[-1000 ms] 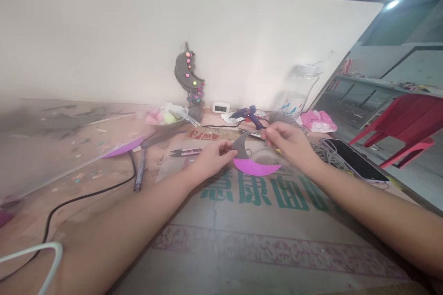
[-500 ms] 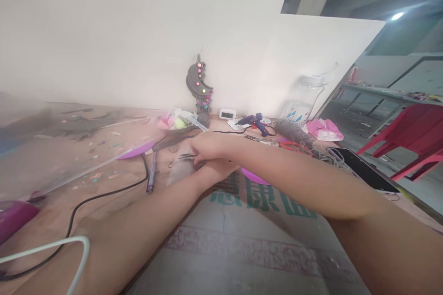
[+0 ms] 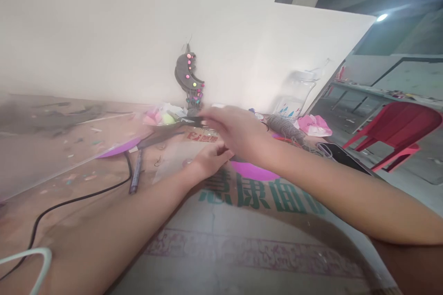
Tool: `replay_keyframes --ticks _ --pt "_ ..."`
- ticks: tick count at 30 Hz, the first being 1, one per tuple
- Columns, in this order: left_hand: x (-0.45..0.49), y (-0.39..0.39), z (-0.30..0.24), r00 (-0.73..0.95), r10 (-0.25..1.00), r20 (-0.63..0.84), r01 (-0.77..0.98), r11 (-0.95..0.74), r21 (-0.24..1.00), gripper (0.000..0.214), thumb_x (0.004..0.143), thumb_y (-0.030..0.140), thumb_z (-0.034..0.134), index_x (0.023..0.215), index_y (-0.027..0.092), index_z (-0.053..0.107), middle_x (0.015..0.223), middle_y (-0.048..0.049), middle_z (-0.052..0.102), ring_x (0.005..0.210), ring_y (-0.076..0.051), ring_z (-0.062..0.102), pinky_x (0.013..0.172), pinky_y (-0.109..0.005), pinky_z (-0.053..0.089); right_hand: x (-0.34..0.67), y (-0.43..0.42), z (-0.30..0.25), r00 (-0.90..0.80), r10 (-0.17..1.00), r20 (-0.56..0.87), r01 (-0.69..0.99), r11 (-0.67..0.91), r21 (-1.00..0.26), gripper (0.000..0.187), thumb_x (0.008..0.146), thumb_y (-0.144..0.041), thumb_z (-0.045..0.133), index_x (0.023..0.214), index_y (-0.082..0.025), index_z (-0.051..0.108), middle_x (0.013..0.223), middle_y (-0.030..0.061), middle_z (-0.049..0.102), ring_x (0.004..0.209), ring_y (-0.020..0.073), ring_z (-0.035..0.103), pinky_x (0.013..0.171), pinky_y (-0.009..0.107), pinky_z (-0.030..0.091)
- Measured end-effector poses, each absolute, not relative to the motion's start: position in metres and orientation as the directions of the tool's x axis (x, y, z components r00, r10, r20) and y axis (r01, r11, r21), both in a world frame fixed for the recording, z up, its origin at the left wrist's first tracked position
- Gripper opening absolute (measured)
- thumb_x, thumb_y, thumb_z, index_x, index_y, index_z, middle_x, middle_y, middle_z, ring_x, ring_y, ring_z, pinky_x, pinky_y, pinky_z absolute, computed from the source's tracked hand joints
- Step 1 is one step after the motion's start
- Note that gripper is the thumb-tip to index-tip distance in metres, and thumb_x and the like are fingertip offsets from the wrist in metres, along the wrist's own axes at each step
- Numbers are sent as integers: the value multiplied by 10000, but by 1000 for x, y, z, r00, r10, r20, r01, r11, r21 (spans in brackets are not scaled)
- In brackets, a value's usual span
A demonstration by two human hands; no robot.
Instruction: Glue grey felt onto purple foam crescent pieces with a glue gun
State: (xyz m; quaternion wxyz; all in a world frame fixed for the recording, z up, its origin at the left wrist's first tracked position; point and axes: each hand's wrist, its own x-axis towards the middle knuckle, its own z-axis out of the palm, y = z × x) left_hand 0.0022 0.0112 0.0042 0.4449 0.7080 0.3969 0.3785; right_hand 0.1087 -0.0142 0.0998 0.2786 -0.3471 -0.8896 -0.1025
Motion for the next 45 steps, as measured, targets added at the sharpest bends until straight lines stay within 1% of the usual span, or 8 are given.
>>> replay_keyframes --ticks 3,6,9,16,21,24,31,45 --pt "-3 1 0 530 832 165 81 -243 967 272 834 438 532 843 170 577 716 18 551 614 -100 482 585 -230 375 164 -30 89 -510 584 632 677 726 -125 300 958 -239 373 1167 -206 585 1019 49 674 887 165 614 742 272 444" --pt "-4 -1 2 528 838 135 78 -207 975 295 831 455 534 851 163 564 679 37 508 573 -81 437 532 -201 331 206 -33 64 -465 662 588 695 685 -221 324 886 -333 537 1164 -177 595 817 36 654 663 141 587 607 255 455" --pt "-4 0 4 516 850 105 122 -194 973 293 836 456 530 843 164 558 681 34 512 568 -83 434 518 -196 322 230 -28 39 -398 677 619 696 662 -277 321 868 -377 562 1104 -168 623 682 7 594 553 122 533 530 242 442" --pt "-6 -1 8 538 840 70 94 -142 985 277 835 447 545 847 172 576 766 16 585 667 -102 522 631 -210 416 246 -19 9 -554 619 557 671 728 -141 354 913 -391 494 1189 -187 581 869 65 656 733 163 585 650 279 455" --pt "-6 -3 11 547 834 73 117 -163 980 272 836 439 545 847 174 604 761 14 584 672 -102 521 631 -204 414 242 -19 10 -636 498 589 652 755 65 372 943 -396 414 1176 -156 576 807 78 606 788 194 554 706 322 430" --pt "-7 -4 12 534 843 59 159 -169 973 286 831 460 540 845 182 605 725 18 570 657 -106 511 601 -205 401 240 -19 11 -656 469 591 649 750 127 322 947 -340 426 1165 -155 575 772 64 574 758 189 528 679 317 415" --pt "-7 -5 12 507 862 13 237 -154 959 276 818 470 537 802 198 579 682 25 533 574 -98 454 505 -204 337 236 -21 11 -676 505 537 651 751 113 283 943 -309 445 1137 -164 591 815 59 585 777 180 533 679 305 417" --pt "-8 -2 12 538 842 37 257 -205 945 302 810 488 541 775 189 568 641 23 515 541 -103 429 511 -225 325 234 -20 10 -681 519 516 646 759 89 291 934 -332 468 1122 -169 619 919 85 664 855 194 582 736 311 437"
